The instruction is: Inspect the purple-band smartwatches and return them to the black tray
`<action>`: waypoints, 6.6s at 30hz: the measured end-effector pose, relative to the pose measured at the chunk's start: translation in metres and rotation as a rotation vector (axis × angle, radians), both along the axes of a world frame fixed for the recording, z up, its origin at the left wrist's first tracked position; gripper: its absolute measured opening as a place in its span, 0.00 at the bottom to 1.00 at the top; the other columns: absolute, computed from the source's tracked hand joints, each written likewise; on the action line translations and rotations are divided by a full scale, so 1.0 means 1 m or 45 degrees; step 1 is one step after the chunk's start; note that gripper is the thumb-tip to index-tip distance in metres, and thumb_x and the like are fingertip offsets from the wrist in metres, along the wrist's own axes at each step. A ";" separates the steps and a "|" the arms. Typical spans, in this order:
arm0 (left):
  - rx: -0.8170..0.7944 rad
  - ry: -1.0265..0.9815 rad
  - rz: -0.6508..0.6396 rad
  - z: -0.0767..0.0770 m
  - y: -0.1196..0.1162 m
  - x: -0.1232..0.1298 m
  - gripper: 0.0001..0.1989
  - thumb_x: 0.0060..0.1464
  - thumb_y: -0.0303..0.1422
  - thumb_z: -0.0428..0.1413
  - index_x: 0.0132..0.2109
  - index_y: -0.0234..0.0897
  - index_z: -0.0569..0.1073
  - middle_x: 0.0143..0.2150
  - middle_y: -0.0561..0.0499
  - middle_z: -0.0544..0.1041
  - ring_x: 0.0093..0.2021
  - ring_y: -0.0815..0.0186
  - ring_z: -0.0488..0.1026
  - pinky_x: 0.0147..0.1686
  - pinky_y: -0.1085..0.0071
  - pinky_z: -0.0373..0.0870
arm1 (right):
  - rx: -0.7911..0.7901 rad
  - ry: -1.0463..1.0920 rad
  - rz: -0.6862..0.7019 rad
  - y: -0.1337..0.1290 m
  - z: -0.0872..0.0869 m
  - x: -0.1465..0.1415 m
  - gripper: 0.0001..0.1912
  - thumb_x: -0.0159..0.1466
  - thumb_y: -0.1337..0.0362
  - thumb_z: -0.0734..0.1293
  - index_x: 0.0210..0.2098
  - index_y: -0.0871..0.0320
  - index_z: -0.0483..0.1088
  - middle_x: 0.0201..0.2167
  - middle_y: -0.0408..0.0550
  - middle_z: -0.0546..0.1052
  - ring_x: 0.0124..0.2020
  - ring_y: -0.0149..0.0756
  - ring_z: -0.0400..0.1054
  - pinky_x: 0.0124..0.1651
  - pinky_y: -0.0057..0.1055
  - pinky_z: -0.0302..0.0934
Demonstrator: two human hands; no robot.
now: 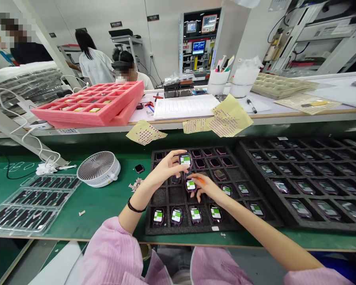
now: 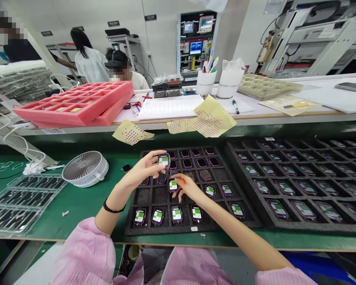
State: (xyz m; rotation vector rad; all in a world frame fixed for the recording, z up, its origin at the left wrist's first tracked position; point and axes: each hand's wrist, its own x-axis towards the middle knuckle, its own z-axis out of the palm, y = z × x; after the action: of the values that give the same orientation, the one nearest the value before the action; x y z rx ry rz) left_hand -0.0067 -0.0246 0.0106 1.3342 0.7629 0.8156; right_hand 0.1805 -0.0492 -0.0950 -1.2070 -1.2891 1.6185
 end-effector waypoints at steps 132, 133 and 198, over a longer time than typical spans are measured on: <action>0.273 0.128 0.024 -0.020 0.012 0.006 0.21 0.58 0.37 0.56 0.56 0.39 0.65 0.52 0.45 0.71 0.37 0.69 0.74 0.37 0.73 0.70 | 0.502 0.110 -0.051 0.025 0.078 0.030 0.17 0.61 0.56 0.69 0.47 0.55 0.67 0.42 0.49 0.72 0.26 0.31 0.72 0.19 0.24 0.62; 0.265 0.124 0.027 -0.019 0.012 0.007 0.21 0.57 0.38 0.56 0.56 0.39 0.66 0.52 0.45 0.71 0.36 0.69 0.74 0.36 0.73 0.70 | 0.500 0.106 -0.066 0.025 0.078 0.029 0.17 0.61 0.56 0.69 0.47 0.55 0.68 0.40 0.48 0.73 0.26 0.30 0.72 0.19 0.24 0.61; 0.244 0.164 0.070 -0.019 0.013 0.007 0.20 0.49 0.37 0.63 0.48 0.36 0.68 0.46 0.46 0.73 0.36 0.70 0.71 0.35 0.72 0.71 | 0.465 0.036 -0.107 0.027 0.080 0.032 0.15 0.62 0.51 0.67 0.40 0.56 0.70 0.26 0.42 0.73 0.20 0.31 0.70 0.17 0.25 0.58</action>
State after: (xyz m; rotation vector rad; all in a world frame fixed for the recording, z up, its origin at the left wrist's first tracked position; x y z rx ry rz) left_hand 0.0005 -0.0121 -0.0084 1.5540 0.8417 0.8699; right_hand 0.2123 -0.0220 -0.0148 -0.9945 -1.4211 1.2670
